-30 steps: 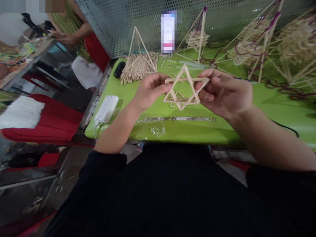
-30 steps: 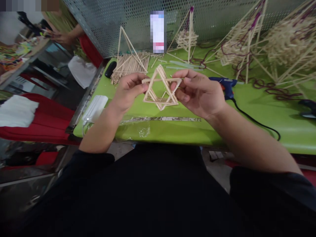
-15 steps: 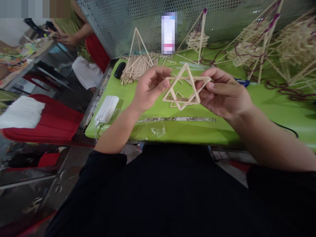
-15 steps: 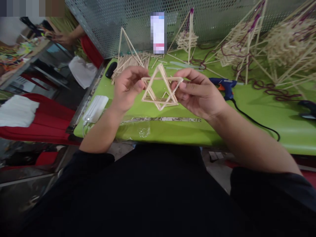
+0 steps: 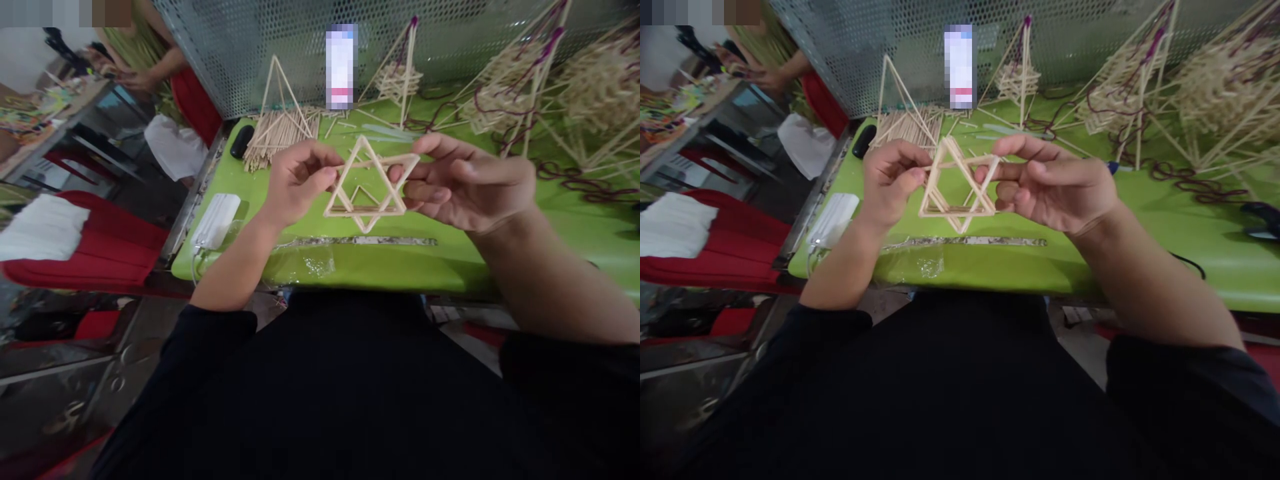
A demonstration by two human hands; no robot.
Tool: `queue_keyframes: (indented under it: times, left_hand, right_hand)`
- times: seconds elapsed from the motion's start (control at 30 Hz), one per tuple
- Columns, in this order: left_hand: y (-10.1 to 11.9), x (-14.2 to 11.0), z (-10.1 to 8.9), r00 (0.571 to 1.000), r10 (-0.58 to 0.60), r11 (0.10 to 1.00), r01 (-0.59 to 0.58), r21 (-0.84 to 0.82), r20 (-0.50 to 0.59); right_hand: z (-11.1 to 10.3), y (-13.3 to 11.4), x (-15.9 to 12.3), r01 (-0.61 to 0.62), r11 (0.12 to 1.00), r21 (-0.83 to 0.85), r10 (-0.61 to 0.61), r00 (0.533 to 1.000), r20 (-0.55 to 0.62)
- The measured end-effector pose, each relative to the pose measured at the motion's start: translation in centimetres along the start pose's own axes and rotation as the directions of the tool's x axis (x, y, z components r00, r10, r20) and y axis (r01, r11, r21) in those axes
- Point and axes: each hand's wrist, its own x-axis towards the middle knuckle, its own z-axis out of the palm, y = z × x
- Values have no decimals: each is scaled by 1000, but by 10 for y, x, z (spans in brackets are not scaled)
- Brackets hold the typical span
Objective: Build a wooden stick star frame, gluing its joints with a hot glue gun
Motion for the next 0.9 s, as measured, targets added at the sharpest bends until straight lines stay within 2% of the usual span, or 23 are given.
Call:
queue_keyframes:
  times: [0.1,0.2,0.27,0.33,0.37,0.43,0.5,0.6,0.7,0.77,0.8,0.9]
  left_hand:
    - [2,-2,2,994,59,998,-56,-32,97]
    - [6,-7,3,991,29,999,-26,-30,133]
    - [8,-9,2,986,18,1000,-15,-18,167]
    - [10,-9,2,976,50,999,-48,-18,213]
    - [11,-8,2,971,71,997,-70,-15,230]
    - [13,-5,2,964,105,994,-108,1,242]
    - [13,-3,3,961,141,989,-146,6,238]
    - [14,-2,5,965,165,986,-168,-1,203]
    - [17,-5,7,977,98,994,-106,33,190]
    - [20,-8,9,982,50,997,-60,46,181]
    - [20,-9,10,983,53,998,-60,37,174]
    - [17,-11,14,964,206,978,-201,-45,170]
  right_hand:
    - [0,-1,-2,-21,999,32,19,999,47]
    - [-1,6,1,-75,997,24,72,992,98]
    - [-2,13,5,-99,995,1,99,994,57]
    - [-4,20,9,-67,996,-60,65,997,-45]
    - [-5,23,11,-15,993,-115,4,995,-99]
    - [-5,28,9,151,949,-275,-201,966,-164]
    - [-1,30,3,318,835,-449,-412,902,-127]
    - [6,32,-10,413,644,-644,-531,847,12]
    - [5,40,-17,424,555,-716,-606,796,1]
    - [-1,48,-18,435,590,-680,-616,787,-31]
    - [-5,51,-18,429,633,-645,-592,804,-47]
    - [-13,57,-19,362,761,-539,-505,852,-141]
